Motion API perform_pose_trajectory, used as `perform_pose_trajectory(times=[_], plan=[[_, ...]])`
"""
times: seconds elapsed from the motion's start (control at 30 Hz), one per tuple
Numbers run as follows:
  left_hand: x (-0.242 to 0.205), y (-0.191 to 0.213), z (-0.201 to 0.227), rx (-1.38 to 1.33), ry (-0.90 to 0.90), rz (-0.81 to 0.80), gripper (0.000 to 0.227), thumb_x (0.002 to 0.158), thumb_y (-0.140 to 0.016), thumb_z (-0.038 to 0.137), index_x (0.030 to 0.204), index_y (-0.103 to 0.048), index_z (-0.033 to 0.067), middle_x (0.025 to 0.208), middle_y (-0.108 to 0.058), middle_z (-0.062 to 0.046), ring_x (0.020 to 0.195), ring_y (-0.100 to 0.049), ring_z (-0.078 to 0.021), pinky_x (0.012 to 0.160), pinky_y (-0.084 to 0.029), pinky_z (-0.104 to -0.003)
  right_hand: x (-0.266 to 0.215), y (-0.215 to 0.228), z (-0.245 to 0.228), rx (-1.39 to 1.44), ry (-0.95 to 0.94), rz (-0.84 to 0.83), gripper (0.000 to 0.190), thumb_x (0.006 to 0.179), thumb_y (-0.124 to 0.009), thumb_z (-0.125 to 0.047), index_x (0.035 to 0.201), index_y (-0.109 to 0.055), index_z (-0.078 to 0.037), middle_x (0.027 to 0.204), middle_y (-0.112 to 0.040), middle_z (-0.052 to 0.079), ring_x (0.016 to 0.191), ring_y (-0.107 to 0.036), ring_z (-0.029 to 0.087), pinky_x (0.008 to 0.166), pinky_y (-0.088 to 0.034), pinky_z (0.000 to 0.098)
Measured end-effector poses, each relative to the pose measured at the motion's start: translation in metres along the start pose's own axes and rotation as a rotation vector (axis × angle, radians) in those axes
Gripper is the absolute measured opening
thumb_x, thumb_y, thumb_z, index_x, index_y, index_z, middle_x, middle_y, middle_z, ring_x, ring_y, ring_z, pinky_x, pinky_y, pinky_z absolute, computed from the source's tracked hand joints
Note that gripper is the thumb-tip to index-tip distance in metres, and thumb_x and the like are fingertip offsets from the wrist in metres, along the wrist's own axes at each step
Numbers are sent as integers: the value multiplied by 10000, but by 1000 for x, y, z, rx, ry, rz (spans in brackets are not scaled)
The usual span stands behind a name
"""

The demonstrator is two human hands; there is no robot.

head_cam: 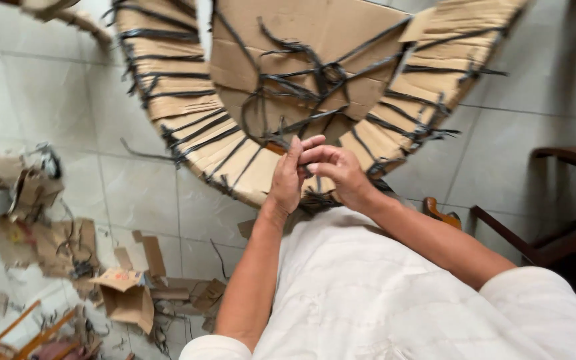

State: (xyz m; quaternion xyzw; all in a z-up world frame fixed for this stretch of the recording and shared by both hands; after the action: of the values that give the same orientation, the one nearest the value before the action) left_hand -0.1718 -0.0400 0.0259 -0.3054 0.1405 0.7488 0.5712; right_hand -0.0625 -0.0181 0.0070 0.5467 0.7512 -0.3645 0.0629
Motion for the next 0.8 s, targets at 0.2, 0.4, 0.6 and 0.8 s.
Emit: perform_pose_trajectory(times=[0.2,0.4,0.6,0.8], plan=[[18,-53,12,-95,39,-63,465,1078,-487,437,1115,-741,49,1045,-789,-158,807,-756,-158,726,-600,-274,-35,33,-33,116,-107,44,281,916,-678,-63,1169,-567,-14,726,-570,57,599,-571,111,494,-458,219],[36,-45,8,51,15,-25,534,1067,-490,490,954,-752,39,738,-742,-94,643,-716,-96,575,-560,-167,-49,90,-93,-300,-62,-74,167,1024,-630,-170,960,-716,-42,624,-469,-57,588,-414,24,499,-308,176],[40,-37,22,131,-12,-51,522,1065,-523,472,943,-756,21,534,-594,-49,426,-556,-68,435,-469,-158,-75,187,-117,-432,-76,39,254,1044,-626,-205,832,-682,-76,547,-376,-82,515,-323,19,484,-272,205],[48,-13,30,-161,47,-4,471,1052,-531,451,960,-737,37,552,-554,-7,460,-532,-79,447,-451,-185,-100,257,-146,-443,-140,132,318,1088,-567,-318,828,-602,-136,651,-383,-96,560,-333,42,518,-293,199]])
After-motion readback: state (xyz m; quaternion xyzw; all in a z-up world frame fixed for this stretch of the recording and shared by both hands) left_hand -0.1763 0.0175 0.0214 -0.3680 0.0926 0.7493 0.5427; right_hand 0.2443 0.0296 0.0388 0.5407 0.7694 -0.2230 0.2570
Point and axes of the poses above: each hand's wrist, its own x-axis towards the middle knuckle, its own y-axis out of the back of the hand, z = x × y, the point moved 7 cm from there along x, towards the middle knuckle
